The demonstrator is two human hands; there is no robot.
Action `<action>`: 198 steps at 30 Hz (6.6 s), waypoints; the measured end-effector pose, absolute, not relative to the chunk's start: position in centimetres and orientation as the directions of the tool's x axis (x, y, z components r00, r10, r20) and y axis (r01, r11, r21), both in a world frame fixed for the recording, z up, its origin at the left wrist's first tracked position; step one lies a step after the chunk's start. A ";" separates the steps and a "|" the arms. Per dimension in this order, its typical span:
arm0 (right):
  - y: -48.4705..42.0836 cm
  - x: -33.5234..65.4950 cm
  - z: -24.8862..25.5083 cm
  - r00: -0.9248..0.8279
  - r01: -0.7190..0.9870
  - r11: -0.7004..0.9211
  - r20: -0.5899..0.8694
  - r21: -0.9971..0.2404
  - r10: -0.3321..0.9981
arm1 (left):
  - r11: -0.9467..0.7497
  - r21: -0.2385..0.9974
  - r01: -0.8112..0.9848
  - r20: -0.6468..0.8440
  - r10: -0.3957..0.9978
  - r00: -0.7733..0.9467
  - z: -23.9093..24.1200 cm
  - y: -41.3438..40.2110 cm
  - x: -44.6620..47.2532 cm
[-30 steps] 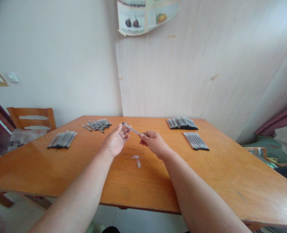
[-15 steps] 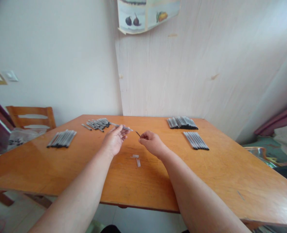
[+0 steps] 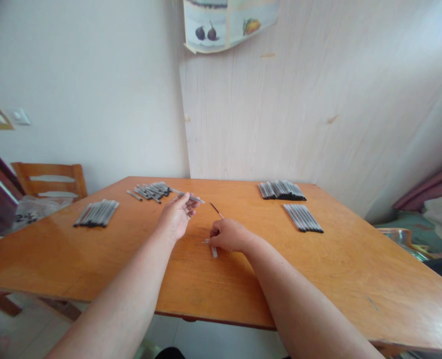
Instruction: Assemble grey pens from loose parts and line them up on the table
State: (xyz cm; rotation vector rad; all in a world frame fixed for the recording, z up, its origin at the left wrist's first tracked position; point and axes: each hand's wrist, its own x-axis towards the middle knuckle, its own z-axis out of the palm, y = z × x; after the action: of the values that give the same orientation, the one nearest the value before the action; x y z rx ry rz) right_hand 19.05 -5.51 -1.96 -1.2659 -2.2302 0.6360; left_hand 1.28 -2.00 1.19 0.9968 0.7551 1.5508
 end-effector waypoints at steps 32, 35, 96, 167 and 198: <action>-5.5 19.4 -0.5 -0.078 0.523 0.463 0.501 -0.716 0.862 | -0.202 0.921 -0.333 0.218 0.976 0.009 0.9 -2.6 1.9; -5.6 19.4 -0.4 -0.071 0.524 0.456 0.497 -0.720 0.865 | -0.202 0.925 -0.321 0.220 0.975 0.018 0.9 -2.5 1.9; -5.6 19.7 -0.1 -0.089 0.567 0.493 0.546 -0.660 0.833 | -0.180 0.926 -0.333 0.238 0.960 0.144 0.6 -4.1 3.2; -5.6 22.1 0.6 -0.099 0.682 0.348 0.391 -0.643 0.915 | -0.463 0.097 0.881 0.701 0.660 0.270 -0.7 -3.4 2.7; -8.1 38.5 -2.4 0.708 0.626 -0.327 0.340 -0.708 0.619 | -0.306 0.125 0.944 0.744 0.659 0.115 -0.9 -2.4 2.1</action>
State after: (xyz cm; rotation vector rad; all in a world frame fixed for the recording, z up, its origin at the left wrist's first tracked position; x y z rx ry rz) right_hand 38.53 -8.06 -2.35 -2.0261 -0.9513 -0.0100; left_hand 2.11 -2.40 -0.89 2.5972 2.0035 1.3170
